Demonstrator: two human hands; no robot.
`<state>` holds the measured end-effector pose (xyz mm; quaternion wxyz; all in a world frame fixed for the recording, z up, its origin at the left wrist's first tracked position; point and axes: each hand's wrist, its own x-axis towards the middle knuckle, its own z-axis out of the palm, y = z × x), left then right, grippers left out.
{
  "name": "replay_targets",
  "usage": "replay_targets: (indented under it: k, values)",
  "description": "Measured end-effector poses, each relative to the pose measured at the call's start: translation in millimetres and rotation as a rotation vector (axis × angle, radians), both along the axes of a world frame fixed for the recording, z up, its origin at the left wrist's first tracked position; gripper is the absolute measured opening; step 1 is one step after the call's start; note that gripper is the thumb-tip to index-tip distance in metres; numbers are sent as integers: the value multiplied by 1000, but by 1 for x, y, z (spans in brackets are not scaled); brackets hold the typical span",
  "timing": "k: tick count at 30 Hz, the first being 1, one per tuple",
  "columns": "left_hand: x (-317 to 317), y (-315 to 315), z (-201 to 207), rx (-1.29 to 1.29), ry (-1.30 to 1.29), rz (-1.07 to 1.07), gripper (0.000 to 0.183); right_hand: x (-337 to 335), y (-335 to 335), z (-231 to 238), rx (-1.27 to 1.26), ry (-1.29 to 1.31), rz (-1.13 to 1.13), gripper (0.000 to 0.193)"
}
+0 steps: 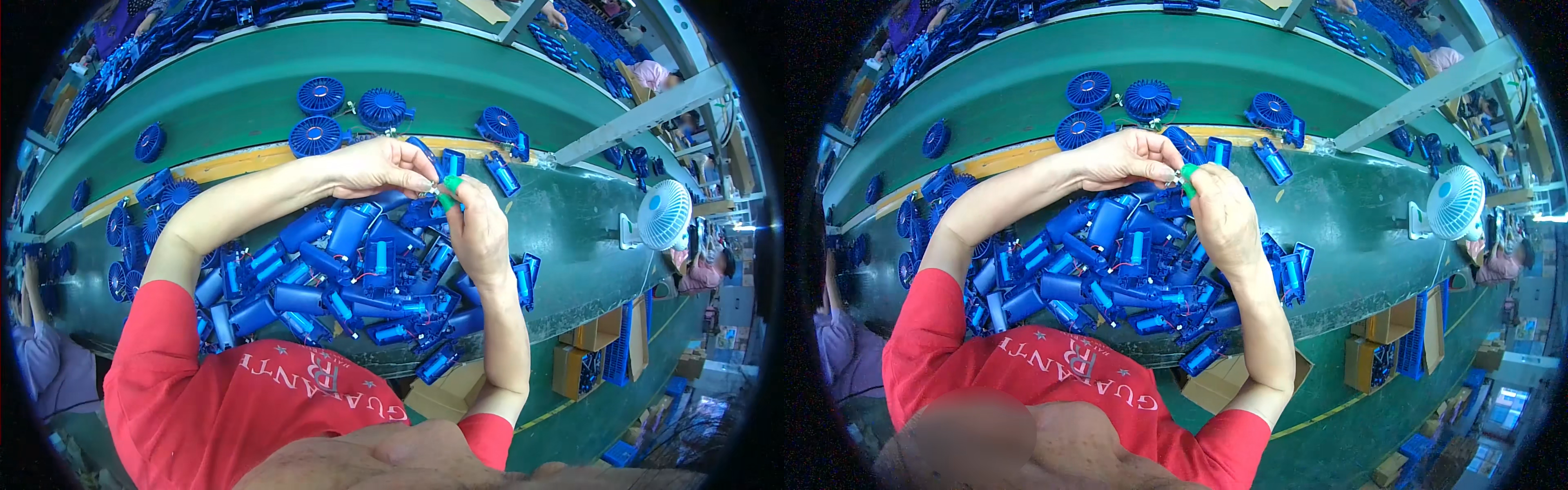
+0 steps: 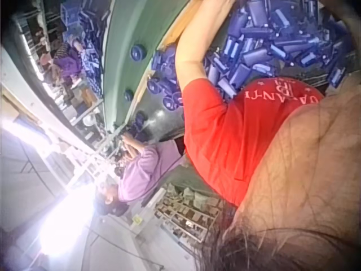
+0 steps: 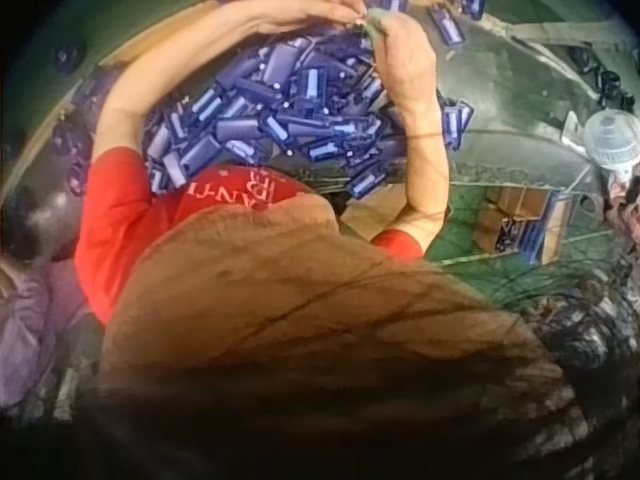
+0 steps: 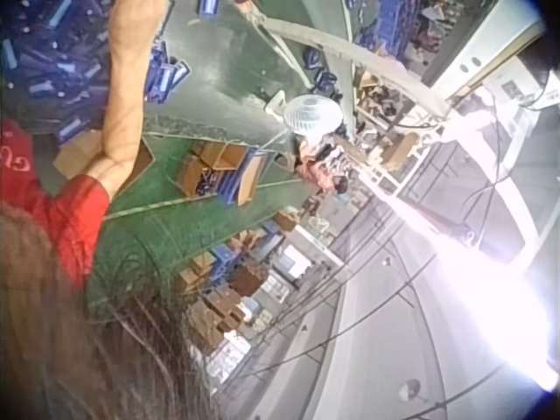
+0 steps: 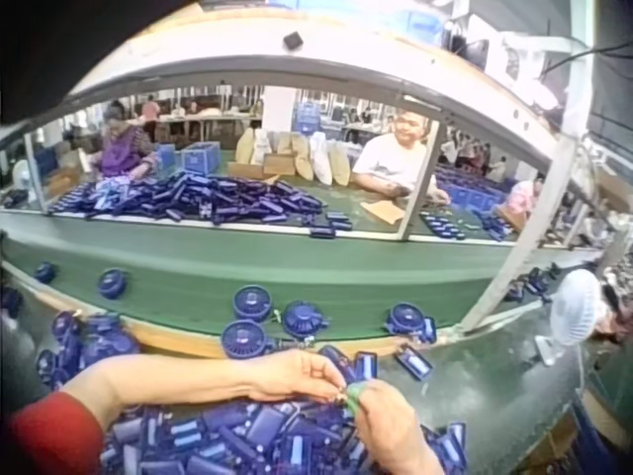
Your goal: The person assembles small blue portable fans on a green factory table. They pick up fan bodies and circular grilles, insert a small green component into the body, and attach the grille to complete the unit. The process is repeated continuously with parts drawn from a large pile on the table.
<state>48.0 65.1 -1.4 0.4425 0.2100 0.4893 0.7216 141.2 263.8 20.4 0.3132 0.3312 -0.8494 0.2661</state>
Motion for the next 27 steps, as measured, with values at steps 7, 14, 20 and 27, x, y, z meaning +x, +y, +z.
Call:
replay_targets:
  k: [7, 14, 20, 27]
  values:
    - [7, 3, 1, 28, -65, 1, 19, 0, 4, 7, 24, 16, 61, 43]
    - [11, 2, 0, 33, -132, -7, 17, 0, 4, 8, 34, 32, 113, 41]
    - [10, 2, 0, 73, -173, -38, 16, 3, 4, 3, -88, -89, 0, 37]
    - [15, 5, -3, 90, -169, -2, 15, 1, 2, 0, -75, -51, -31, 33]
